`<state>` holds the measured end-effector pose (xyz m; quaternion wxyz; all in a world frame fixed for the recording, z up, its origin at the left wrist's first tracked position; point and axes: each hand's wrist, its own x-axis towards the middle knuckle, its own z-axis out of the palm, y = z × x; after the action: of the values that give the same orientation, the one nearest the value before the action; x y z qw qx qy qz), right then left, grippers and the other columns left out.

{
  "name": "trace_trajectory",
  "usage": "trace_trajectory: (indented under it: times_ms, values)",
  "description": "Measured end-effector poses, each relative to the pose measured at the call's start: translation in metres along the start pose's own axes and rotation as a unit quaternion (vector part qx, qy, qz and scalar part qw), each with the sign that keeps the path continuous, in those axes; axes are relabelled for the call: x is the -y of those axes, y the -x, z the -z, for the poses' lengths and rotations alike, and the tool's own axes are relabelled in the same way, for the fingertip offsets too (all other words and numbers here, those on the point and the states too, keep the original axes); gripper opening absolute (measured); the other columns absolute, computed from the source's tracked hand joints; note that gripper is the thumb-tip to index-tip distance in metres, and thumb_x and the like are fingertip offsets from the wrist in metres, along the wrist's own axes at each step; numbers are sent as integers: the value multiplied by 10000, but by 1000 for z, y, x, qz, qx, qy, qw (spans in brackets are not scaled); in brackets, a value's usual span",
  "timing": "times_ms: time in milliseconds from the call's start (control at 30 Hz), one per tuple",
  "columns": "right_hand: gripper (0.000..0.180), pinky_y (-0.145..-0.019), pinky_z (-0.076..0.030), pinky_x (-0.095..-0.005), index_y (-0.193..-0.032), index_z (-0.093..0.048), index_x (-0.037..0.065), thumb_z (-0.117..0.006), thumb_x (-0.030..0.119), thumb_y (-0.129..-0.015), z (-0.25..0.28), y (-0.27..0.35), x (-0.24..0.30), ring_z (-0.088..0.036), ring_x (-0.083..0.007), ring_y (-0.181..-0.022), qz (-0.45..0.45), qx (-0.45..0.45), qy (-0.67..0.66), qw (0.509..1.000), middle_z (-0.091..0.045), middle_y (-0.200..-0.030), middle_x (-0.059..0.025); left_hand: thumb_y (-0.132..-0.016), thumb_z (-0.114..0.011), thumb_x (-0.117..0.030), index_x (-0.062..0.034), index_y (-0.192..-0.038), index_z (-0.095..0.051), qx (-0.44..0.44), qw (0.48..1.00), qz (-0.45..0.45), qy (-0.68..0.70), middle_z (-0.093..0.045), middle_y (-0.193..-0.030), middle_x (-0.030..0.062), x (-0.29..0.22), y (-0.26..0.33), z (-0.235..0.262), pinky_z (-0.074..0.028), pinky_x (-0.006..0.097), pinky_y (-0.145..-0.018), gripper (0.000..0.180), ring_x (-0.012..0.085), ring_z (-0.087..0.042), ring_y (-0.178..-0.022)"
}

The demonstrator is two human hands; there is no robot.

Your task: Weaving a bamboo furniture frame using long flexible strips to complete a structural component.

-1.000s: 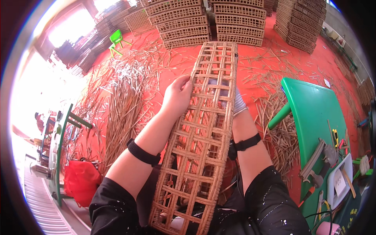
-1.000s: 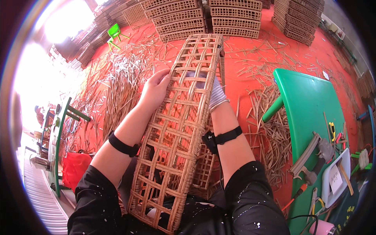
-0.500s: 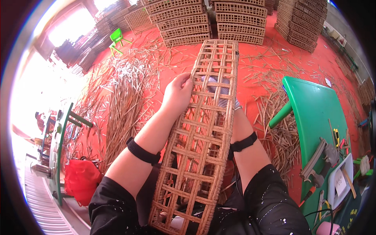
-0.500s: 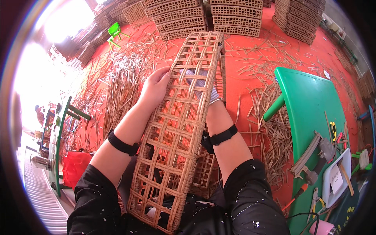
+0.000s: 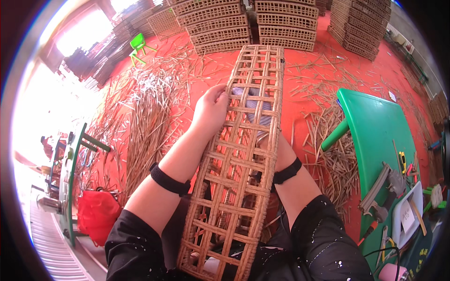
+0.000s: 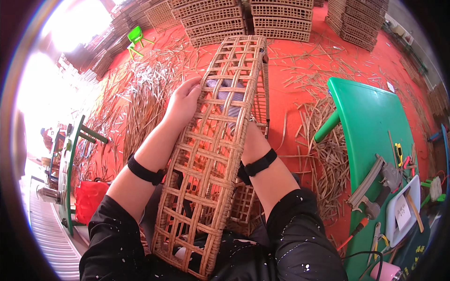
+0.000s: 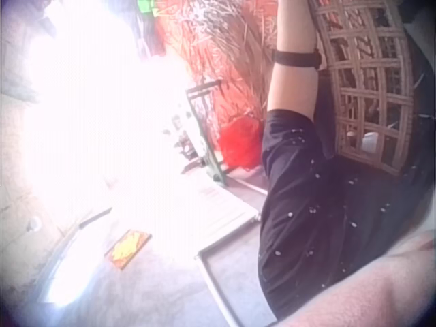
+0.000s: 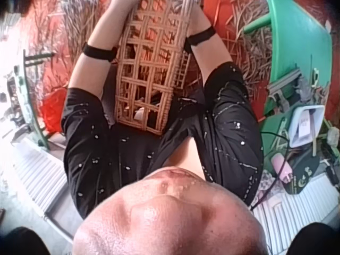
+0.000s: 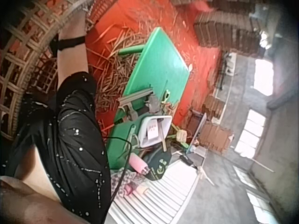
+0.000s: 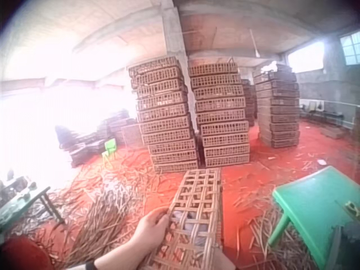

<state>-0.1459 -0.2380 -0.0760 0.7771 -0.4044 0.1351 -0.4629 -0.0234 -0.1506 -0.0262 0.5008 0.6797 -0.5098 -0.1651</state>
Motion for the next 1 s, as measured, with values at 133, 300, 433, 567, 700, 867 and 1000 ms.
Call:
trace_trajectory:
  times_ms: [133,300,433,567,700,867,1000]
  values:
    - [173,-468,-468,-238,-869,-585,73,-644,232,-835,-1,1,-3,-546,-108,-554,-1,4,0,1000,-567,-671,-4,-880,-508,-169,-12,-1150,-564,-6,1000,-3,11,-637,-1013,160,2,-1,3,-458,305,-847,317,214,-611,-949]
    - [173,-463,-465,-238,-864,-586,75,-647,234,-833,-2,3,-3,-544,-107,-548,-6,7,7,1000,-565,-665,-2,-879,-516,-164,-42,-1103,-604,67,996,-49,-20,-657,-939,148,14,-24,23,-479,315,-808,270,216,-634,-886]
    - [173,-460,-463,-238,-860,-586,76,-648,235,-832,0,2,0,-542,-105,-543,-7,5,12,1000,-563,-660,0,-867,-525,-176,-67,-1057,-628,136,944,-200,-224,-658,-957,128,-11,-35,41,-503,360,-751,242,276,-633,-866]
    - [173,-456,-462,-238,-857,-586,77,-650,236,-831,4,6,-1,-540,-104,-539,-16,-1,18,1000,-561,-655,1,-831,-519,-146,-81,-1001,-613,123,857,-310,-393,-640,-867,106,-12,-34,41,-509,374,-690,205,273,-626,-811]
    - [173,-453,-460,-238,-853,-586,79,-652,237,-830,9,9,9,-538,-103,-534,-26,-7,36,999,-559,-651,3,-797,-499,-103,-108,-1012,-571,94,810,-360,-453,-609,-805,86,-7,-28,42,-510,373,-653,226,264,-624,-768]
    - [173,-448,-457,-238,-848,-587,80,-654,239,-829,11,19,19,-536,-102,-529,-78,-8,103,992,-557,-644,5,-846,-479,-160,-117,-1050,-563,10,852,-280,-443,-628,-836,76,24,-38,65,-515,396,-626,224,280,-631,-743]
    - [170,-383,-402,-229,-788,-580,107,-690,236,-797,25,27,16,-473,-77,-444,-180,52,91,978,-516,-580,32,-867,-489,-194,-128,-1101,-550,17,864,-146,-481,-622,-946,60,34,-35,77,-512,398,-689,251,283,-622,-820]
